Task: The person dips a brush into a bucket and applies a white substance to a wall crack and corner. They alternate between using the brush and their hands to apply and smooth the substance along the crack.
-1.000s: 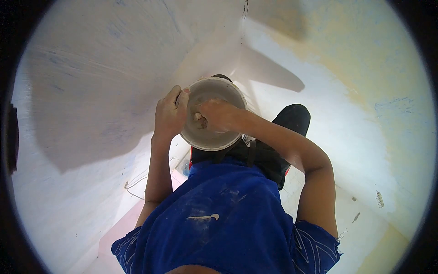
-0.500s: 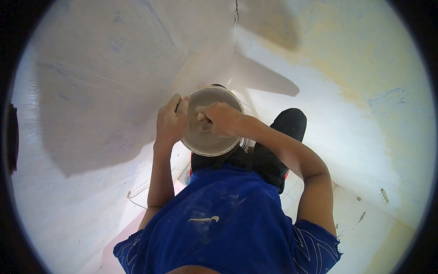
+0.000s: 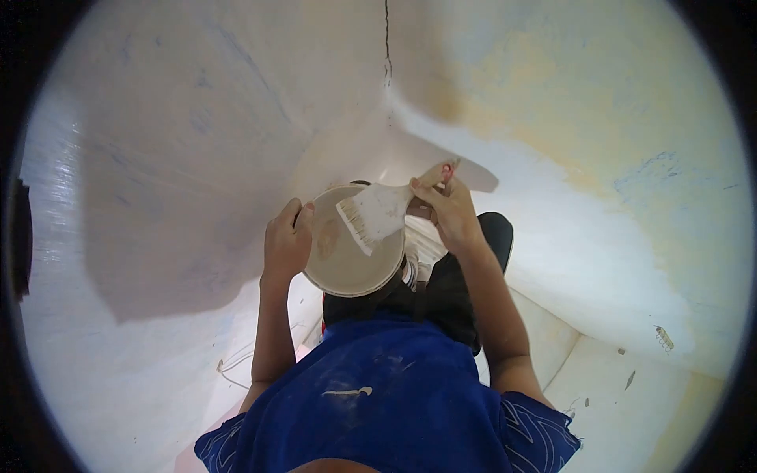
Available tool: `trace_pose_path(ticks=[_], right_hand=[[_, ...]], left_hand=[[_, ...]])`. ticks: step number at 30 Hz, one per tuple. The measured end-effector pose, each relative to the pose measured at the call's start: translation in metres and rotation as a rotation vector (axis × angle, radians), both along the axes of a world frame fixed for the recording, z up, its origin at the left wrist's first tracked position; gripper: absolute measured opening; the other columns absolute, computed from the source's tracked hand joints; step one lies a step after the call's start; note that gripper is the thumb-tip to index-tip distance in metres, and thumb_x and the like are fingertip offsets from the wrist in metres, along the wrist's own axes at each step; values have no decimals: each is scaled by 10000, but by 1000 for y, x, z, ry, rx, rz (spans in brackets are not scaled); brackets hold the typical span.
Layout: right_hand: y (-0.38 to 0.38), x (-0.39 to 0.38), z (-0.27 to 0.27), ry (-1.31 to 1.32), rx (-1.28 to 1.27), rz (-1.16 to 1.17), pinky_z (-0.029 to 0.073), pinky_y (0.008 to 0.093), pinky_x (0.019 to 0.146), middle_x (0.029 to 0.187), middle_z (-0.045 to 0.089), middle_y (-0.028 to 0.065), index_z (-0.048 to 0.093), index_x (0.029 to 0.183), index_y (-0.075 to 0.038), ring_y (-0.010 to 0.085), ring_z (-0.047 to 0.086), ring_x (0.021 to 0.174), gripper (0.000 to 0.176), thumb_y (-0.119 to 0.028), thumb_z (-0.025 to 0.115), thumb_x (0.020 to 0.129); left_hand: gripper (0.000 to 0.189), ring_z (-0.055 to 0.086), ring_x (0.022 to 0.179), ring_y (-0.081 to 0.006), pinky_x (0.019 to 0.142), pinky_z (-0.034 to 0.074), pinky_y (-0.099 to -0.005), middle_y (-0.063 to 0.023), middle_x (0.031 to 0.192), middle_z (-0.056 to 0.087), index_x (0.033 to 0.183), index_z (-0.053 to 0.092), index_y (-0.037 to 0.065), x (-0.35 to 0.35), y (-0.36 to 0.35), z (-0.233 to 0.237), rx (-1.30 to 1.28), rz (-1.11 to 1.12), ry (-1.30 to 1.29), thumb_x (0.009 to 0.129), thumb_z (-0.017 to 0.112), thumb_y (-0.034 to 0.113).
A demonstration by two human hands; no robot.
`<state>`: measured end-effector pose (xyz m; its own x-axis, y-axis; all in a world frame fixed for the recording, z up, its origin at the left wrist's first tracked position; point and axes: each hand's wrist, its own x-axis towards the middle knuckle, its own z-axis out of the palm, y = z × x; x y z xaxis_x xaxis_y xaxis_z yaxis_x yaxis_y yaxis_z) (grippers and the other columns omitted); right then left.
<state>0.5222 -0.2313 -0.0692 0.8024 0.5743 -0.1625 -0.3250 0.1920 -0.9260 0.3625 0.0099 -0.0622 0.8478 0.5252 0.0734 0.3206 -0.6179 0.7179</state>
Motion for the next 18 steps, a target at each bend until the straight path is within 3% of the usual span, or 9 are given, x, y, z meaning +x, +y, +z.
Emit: trace_pose_path(ticks=[2,6,18], right_hand=[[-6,-8,-5,216,203,-13,629,387,869,1038,713,125,622,1097,12,231,731,948,186,-162,647,1035],[-11,-17,-15,333,245,-122,620,403,892,1053,721,132,631,1105,5,236,729,927,177,-163,621,1050],[-10,-19,-14,297,197,-117,620,420,925,1098,707,179,613,1109,36,288,736,983,199,-149,632,1039]], left_hand=[[382,563,662,-499,629,432,-540,-284,692,556,817,509,0,-2,1,-1,2,-13,-26,1036,545,311],[385,546,653,-490,623,429,-524,-282,698,554,815,504,-4,-5,-1,1,-9,-3,-19,1039,543,306],[384,537,620,-461,611,426,-504,-271,690,552,811,500,-9,0,-3,2,-34,11,6,1039,549,296]])
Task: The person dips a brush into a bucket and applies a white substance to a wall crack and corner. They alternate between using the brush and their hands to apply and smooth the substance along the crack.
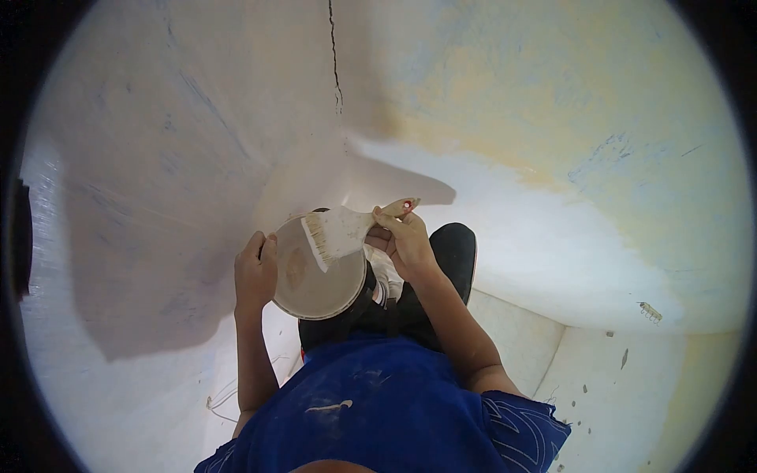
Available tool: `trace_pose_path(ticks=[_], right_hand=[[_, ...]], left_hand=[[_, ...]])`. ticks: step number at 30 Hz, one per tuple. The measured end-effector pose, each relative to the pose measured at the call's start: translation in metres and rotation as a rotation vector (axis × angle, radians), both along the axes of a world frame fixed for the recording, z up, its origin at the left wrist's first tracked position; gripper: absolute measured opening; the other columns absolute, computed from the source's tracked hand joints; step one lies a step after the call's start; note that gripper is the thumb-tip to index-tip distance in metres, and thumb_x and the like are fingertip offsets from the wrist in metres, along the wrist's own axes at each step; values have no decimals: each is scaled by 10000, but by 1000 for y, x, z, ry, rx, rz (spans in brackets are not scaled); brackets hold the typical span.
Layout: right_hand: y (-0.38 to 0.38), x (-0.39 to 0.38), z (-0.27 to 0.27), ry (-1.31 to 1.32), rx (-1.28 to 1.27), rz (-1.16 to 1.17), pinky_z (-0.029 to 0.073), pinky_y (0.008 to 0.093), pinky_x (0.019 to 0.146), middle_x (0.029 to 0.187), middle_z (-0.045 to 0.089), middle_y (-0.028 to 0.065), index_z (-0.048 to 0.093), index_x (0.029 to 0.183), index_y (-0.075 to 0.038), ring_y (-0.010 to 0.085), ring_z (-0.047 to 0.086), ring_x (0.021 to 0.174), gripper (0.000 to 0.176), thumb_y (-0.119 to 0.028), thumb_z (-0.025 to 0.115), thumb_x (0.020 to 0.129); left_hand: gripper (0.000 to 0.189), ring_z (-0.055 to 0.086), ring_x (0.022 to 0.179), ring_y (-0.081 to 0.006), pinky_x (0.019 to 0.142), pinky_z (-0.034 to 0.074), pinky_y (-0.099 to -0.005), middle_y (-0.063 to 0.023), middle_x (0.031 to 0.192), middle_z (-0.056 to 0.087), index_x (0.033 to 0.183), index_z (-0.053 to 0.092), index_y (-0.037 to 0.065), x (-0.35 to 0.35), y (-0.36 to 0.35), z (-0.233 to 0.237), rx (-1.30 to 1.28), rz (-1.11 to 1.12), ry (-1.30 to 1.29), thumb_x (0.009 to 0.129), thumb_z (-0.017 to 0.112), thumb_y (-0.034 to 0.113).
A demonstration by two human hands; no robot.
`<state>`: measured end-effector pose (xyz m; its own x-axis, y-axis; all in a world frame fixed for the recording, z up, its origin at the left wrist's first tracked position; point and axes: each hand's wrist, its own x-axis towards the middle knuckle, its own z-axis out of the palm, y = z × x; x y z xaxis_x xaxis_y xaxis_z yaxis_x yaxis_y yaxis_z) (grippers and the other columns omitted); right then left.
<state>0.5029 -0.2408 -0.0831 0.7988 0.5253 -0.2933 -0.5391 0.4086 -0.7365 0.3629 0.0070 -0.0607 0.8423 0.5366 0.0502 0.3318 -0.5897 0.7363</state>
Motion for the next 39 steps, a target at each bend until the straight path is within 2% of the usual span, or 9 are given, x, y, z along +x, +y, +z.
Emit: trace_pose_path(ticks=[17,19,25,30,32,35,37,38,39], right_hand=[[0,-1,-6,62,35,20,605,405,961,1147,703,197,630,1137,50,268,718,1040,227,-160,599,1055],[0,-1,-3,151,76,45,607,370,976,1152,697,188,618,1132,28,245,707,1071,210,-169,584,1067],[3,-2,-20,348,125,-67,615,396,973,1010,669,126,616,963,-39,234,691,1004,109,-121,640,1032],[-2,10,-29,267,151,-126,610,416,978,1022,670,108,627,1004,-46,233,694,999,79,-118,651,1024],[-13,37,-41,188,245,-235,603,429,984,1026,681,103,632,1036,-46,249,697,1036,75,-112,660,1014],[1,72,1,-218,-35,-520,608,453,913,1001,685,67,626,1056,-63,218,694,942,100,-101,695,994],[11,91,37,-663,-335,-653,585,339,864,1013,697,85,602,1072,0,169,682,904,193,-113,733,984],[9,109,41,-670,-334,-656,585,339,864,1013,697,85,602,1072,0,169,682,904,193,-113,733,984],[7,127,46,-883,-518,-668,591,345,842,992,699,113,605,1090,19,188,696,911,220,-125,731,982]], left_hand=[[390,550,634,-476,616,428,-519,-267,683,555,829,501,3,-5,4,0,10,-2,-18,1038,551,328],[393,397,591,-307,610,403,-432,-247,677,469,834,473,-31,-4,3,2,-39,4,-16,1044,548,293],[385,397,581,-318,602,400,-435,-241,664,453,831,466,-32,-8,4,0,-26,-3,-48,1045,541,279],[383,385,572,-303,593,388,-439,-228,652,442,819,458,-31,-9,6,-4,-15,-4,-69,1045,541,267],[385,383,571,-302,591,384,-440,-225,651,444,816,457,-30,-6,4,-2,-18,-8,-58,1046,542,267],[390,386,571,-298,588,381,-442,-219,647,453,807,455,-27,-7,6,-3,-20,-14,-70,1047,540,269],[384,528,623,-469,618,420,-519,-262,678,540,823,496,-1,-8,7,-3,-14,6,-35,1038,545,314],[384,528,623,-469,618,420,-519,-262,678,540,823,496,-1,-7,6,-2,-15,4,-42,1038,545,314],[382,535,627,-470,621,422,-521,-262,681,547,825,498,-1,-7,6,-2,-10,1,-39,1038,545,313]])
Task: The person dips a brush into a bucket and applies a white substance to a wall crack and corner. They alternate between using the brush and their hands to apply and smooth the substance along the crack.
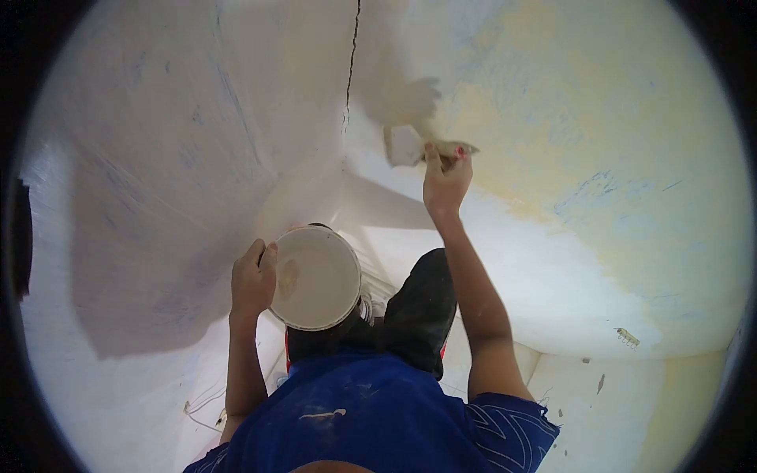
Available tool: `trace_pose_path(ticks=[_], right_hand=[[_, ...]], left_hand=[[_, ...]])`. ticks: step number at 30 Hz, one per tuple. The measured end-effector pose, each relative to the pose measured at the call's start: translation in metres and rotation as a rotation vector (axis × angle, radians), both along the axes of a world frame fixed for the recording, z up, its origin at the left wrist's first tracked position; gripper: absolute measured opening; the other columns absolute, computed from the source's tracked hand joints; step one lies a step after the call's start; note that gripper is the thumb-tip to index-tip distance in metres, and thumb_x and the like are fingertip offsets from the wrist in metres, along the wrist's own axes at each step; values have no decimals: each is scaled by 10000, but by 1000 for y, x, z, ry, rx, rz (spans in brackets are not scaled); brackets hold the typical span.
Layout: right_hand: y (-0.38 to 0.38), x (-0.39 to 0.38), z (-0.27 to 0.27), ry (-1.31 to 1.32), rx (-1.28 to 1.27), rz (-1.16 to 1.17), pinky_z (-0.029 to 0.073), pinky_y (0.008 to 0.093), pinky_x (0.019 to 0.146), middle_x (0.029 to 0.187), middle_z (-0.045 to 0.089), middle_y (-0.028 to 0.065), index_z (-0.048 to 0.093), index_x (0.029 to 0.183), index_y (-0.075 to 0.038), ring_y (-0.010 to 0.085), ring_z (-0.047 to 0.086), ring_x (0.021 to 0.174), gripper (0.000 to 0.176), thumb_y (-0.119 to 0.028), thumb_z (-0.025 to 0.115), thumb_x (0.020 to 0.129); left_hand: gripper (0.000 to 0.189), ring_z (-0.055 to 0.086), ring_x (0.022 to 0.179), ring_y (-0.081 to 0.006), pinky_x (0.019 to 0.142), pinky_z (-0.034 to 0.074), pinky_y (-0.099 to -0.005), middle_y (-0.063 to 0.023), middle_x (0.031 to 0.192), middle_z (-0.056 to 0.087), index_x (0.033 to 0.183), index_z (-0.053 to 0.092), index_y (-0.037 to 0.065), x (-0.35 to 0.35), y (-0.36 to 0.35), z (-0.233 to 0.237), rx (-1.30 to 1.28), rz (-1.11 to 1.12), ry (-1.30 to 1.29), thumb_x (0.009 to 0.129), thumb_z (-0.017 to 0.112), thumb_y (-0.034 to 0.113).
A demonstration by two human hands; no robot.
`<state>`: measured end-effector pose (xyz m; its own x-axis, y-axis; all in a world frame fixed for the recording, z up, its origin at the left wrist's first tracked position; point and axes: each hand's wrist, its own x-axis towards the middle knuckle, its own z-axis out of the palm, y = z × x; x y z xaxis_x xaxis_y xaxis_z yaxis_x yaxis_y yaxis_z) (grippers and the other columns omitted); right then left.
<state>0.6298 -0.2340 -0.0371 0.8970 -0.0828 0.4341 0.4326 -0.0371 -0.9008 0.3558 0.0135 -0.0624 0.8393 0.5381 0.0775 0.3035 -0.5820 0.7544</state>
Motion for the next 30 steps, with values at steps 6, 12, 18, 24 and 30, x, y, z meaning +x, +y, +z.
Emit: trace_pose_path(ticks=[6,12,18,24,30], right_hand=[[19,55,44,-216,-426,113,576,355,825,925,721,161,606,1089,46,242,744,917,258,-143,735,968],[25,91,28,-238,-711,275,575,400,841,948,734,164,582,1074,1,296,758,913,234,-169,711,977],[22,81,58,-395,-844,206,569,439,837,920,738,138,606,1038,-35,337,749,901,150,-151,682,981],[20,46,146,-634,-768,129,580,367,793,1017,732,130,701,996,-47,286,736,934,49,-53,692,948],[30,48,87,-1367,-1056,-10,603,344,788,1119,702,102,660,916,-129,250,714,991,188,-124,772,766]], left_hand=[[387,488,603,-390,609,410,-489,-241,666,515,812,482,-10,0,-1,2,-15,7,4,1045,539,295],[369,572,652,-480,630,434,-530,-268,694,571,828,513,0,0,2,1,-2,4,2,1036,545,304],[372,568,650,-482,628,432,-531,-269,692,566,824,511,0,-1,3,0,-4,13,2,1036,543,304],[383,553,638,-469,626,431,-524,-260,686,558,819,502,-1,3,-1,1,-16,3,19,1039,540,310],[389,552,642,-470,628,431,-524,-265,692,555,814,495,-1,5,-3,1,-13,1,31,1040,538,313]])
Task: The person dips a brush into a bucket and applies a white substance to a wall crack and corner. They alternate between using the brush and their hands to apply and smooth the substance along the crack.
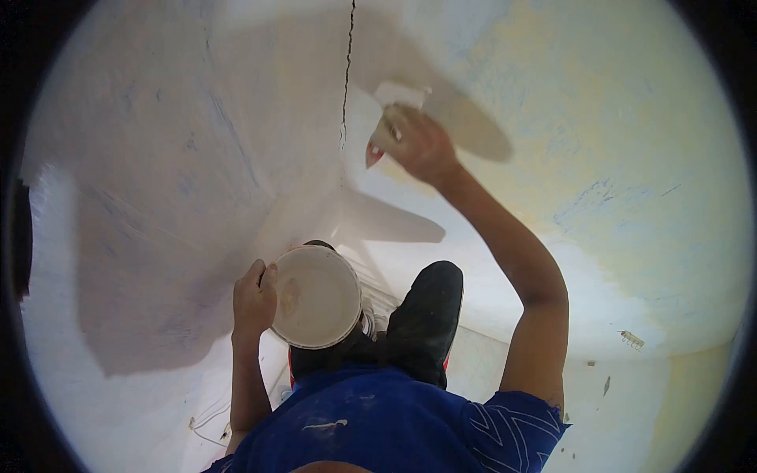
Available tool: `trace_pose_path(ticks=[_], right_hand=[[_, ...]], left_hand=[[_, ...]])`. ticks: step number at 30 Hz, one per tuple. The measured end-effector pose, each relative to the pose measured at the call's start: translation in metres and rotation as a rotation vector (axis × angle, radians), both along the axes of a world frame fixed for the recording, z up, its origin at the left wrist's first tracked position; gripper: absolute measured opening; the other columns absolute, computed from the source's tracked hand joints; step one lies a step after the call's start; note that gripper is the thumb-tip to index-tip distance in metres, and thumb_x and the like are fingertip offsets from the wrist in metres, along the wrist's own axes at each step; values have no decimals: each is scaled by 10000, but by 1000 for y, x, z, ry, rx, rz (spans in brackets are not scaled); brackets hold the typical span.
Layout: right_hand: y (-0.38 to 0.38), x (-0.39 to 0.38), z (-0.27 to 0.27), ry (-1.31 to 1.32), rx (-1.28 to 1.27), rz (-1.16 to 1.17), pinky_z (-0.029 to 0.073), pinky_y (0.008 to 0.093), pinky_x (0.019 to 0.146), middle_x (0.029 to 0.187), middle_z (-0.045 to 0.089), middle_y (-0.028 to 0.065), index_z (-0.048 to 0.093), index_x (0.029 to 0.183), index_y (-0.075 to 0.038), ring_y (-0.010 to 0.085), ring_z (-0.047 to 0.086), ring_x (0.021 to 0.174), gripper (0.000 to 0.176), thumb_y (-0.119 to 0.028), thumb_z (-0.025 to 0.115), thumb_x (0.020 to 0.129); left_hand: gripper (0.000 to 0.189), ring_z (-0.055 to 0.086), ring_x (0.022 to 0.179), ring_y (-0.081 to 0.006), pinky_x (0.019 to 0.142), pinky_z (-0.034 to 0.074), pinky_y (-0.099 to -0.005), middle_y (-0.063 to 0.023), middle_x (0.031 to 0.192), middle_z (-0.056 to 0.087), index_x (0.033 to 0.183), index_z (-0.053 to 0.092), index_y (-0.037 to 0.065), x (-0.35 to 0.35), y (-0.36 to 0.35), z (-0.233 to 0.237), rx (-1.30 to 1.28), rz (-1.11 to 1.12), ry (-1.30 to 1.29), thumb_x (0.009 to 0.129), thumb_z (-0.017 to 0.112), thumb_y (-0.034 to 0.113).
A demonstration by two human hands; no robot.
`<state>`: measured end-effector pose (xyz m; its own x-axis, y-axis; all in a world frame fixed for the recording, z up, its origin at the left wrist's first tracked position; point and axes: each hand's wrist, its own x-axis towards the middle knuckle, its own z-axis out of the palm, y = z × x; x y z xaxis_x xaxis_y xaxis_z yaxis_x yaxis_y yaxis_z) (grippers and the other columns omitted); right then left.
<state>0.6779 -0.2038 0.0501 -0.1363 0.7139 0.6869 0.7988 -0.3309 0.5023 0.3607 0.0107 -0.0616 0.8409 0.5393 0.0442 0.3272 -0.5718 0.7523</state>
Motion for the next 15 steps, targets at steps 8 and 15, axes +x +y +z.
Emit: trace_pose_path(ticks=[8,15], right_hand=[[10,13,-171,176,-168,19,617,345,787,1030,657,95,633,871,-136,240,688,934,217,-186,753,696],[2,44,-185,703,75,56,607,373,724,1037,666,98,661,991,-114,258,689,855,101,-179,699,924]], left_hand=[[392,543,636,-472,621,423,-524,-270,692,548,814,494,-4,1,-2,0,4,15,0,1041,538,313],[389,540,628,-473,614,423,-520,-273,691,544,820,495,-6,0,-1,-2,9,10,5,1043,539,310]])
